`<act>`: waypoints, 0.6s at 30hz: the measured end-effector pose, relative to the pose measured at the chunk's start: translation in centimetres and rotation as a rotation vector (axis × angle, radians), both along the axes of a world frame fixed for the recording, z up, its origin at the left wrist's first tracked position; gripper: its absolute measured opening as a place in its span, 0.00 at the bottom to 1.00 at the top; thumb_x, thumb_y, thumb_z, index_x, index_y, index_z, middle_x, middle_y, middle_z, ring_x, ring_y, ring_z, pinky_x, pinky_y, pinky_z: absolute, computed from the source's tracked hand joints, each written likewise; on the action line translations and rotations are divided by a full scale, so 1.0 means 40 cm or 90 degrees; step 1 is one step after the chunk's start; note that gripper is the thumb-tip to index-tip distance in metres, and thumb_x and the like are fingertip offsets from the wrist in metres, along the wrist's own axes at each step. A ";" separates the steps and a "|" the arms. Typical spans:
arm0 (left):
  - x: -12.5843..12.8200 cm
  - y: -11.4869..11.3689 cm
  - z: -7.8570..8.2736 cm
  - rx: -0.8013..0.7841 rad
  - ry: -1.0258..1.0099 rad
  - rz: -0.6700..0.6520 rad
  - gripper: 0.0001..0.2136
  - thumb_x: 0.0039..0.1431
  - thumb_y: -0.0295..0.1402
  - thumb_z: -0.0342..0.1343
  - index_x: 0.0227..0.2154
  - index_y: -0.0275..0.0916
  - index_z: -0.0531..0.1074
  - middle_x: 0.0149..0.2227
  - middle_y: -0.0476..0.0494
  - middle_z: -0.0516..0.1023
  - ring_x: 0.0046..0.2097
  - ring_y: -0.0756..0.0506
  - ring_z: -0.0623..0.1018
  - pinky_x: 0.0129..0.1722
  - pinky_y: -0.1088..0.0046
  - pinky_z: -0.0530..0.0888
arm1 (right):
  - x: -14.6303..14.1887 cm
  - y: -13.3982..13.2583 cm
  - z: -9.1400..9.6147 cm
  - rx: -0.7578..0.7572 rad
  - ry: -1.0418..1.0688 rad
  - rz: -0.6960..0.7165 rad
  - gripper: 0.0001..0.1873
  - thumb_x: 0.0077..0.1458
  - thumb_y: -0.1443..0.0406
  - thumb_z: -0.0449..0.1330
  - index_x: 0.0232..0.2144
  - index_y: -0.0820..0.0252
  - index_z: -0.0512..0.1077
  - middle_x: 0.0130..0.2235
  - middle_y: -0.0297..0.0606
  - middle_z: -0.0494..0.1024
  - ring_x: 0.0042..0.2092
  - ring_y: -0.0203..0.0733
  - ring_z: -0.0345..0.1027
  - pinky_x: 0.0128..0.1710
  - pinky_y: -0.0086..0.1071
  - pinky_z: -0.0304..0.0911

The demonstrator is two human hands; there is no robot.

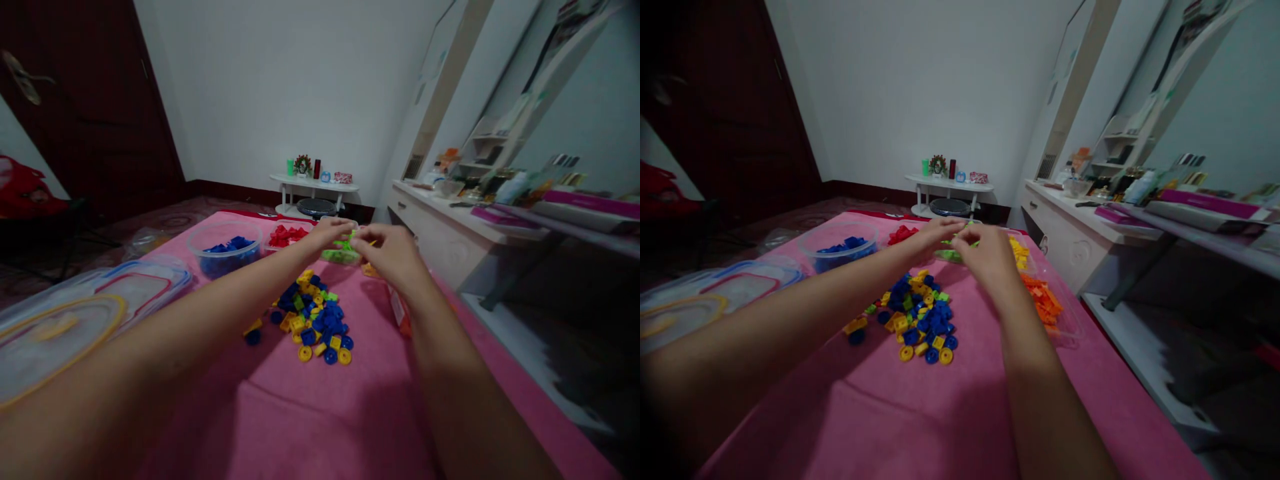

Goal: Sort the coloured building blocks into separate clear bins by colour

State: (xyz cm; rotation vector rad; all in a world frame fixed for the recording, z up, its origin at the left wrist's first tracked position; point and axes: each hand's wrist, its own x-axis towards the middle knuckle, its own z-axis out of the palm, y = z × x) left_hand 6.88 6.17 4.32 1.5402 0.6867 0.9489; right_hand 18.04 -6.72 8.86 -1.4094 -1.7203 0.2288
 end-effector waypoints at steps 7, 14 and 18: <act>-0.222 -0.103 -0.074 0.168 0.166 0.072 0.10 0.50 0.32 0.57 0.34 0.33 0.76 0.33 0.42 0.80 0.35 0.47 0.78 0.37 0.71 0.72 | -0.024 0.041 -0.139 -0.312 -0.301 0.090 0.08 0.44 0.66 0.64 0.31 0.57 0.77 0.31 0.35 0.78 0.31 0.36 0.69 0.28 0.26 0.57; -0.304 -0.189 -0.082 0.361 0.349 0.081 0.10 0.52 0.32 0.56 0.36 0.37 0.77 0.38 0.44 0.80 0.39 0.47 0.77 0.41 0.72 0.71 | -0.050 0.050 -0.195 -0.312 -0.296 0.093 0.09 0.43 0.64 0.64 0.31 0.58 0.76 0.31 0.34 0.77 0.31 0.36 0.67 0.27 0.26 0.54; -0.315 -0.214 -0.067 0.526 0.484 -0.010 0.09 0.46 0.34 0.63 0.32 0.40 0.79 0.41 0.43 0.77 0.44 0.45 0.73 0.46 0.71 0.68 | -0.056 0.049 -0.187 -0.303 -0.293 0.093 0.05 0.42 0.65 0.63 0.26 0.59 0.75 0.26 0.32 0.76 0.27 0.33 0.65 0.24 0.25 0.51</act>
